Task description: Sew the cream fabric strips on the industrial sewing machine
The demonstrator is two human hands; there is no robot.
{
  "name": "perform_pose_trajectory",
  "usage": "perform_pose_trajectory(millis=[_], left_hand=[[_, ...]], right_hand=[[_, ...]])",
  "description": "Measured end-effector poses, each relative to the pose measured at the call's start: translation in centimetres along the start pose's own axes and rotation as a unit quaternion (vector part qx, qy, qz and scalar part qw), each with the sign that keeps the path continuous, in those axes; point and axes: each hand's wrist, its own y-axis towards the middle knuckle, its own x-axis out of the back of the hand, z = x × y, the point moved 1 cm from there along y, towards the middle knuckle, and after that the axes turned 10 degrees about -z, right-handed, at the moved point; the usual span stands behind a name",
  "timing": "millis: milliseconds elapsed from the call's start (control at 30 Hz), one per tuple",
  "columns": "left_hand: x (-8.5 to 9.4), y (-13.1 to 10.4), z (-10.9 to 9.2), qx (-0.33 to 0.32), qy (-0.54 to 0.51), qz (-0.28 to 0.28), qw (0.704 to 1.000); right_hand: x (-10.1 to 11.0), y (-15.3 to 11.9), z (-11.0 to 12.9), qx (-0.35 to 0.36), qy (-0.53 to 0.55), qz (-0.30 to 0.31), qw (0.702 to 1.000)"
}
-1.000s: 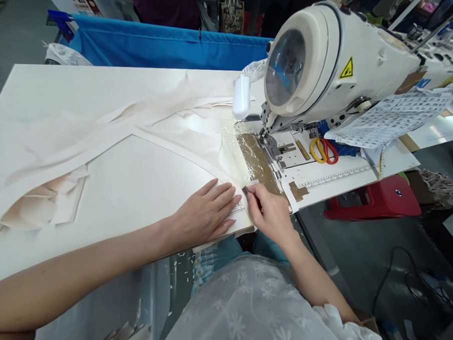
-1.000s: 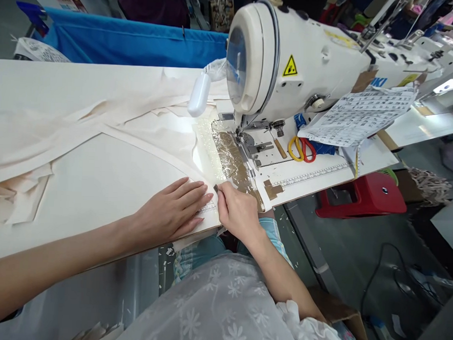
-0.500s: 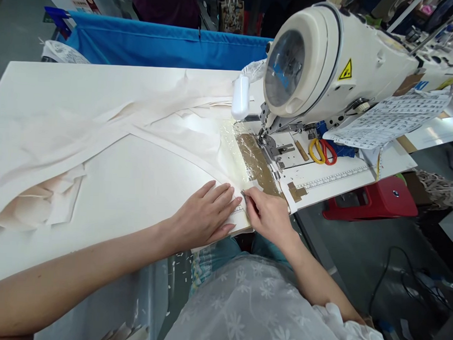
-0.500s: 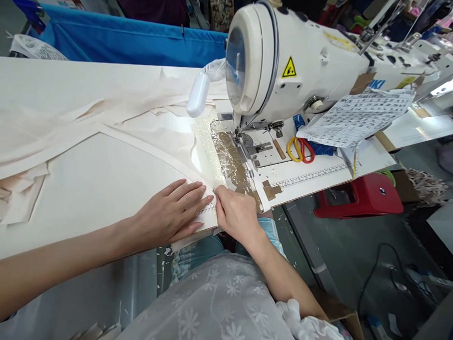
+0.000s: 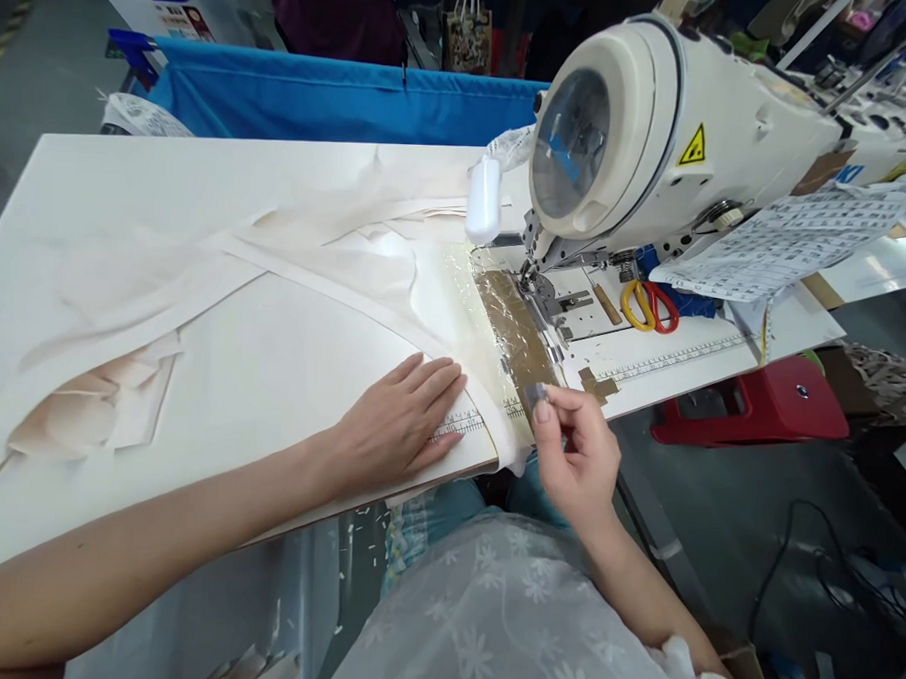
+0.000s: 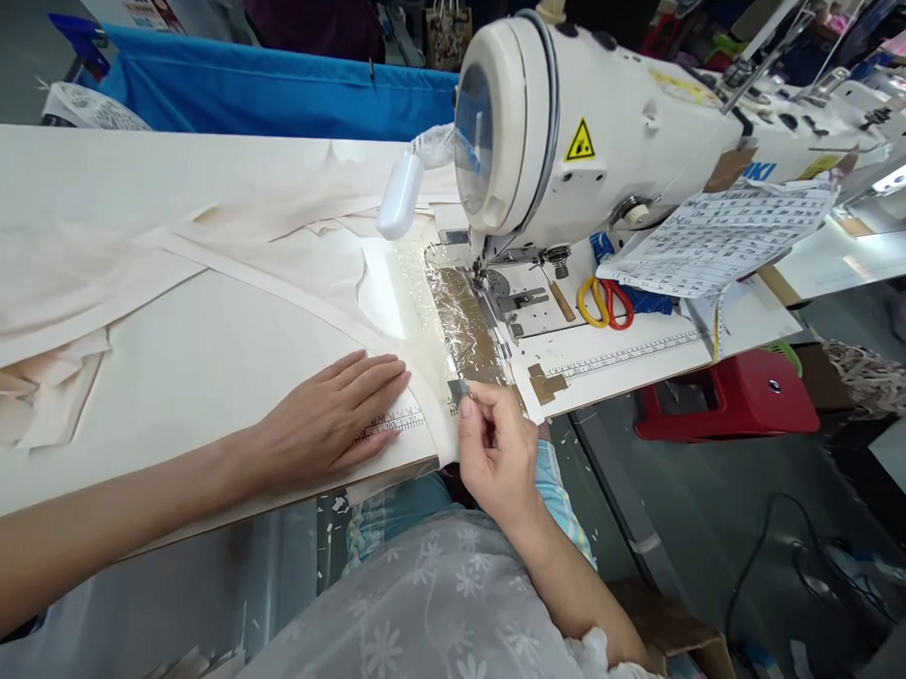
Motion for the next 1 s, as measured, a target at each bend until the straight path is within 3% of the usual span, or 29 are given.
perform_pose_trajectory(millis=[167,300,467,633,767,1000], left_hand=[[0.1,-0.1,-0.8,-0.011,0.01,0.013,1.0],[0.3,0.0,-1.0,-0.016,0.023,0.031,0.999],[0.3,0.2,-1.1,-0.015,0.026,0.038,0.999],[0.3,0.2,-1.1,-0.014,0.034,0.032,0.999],[0.4,0.1,-1.4,-0.012,0.046,0.026,0.999],[0.3,0.2,-1.2,0.015,0.045,0.006,0.999]], right_hand=[[-2.6,1.2,-0.5,0.038,-0.072,0.126,0.989],[-4.3,1.8,-1.0,0.08,-0.165,0.182,0.966],[-4.7,2.3,-0.5,0.09,-0.229,0.232,0.941],[-4.6,2.4,-0.2,0.104,-0.236,0.236,0.937],[-3.2,1.7,-0.3,0.115,-0.208,0.226,0.945],[-0.4,0.1,-0.6,-0.017,-0.076,0.147,0.986]])
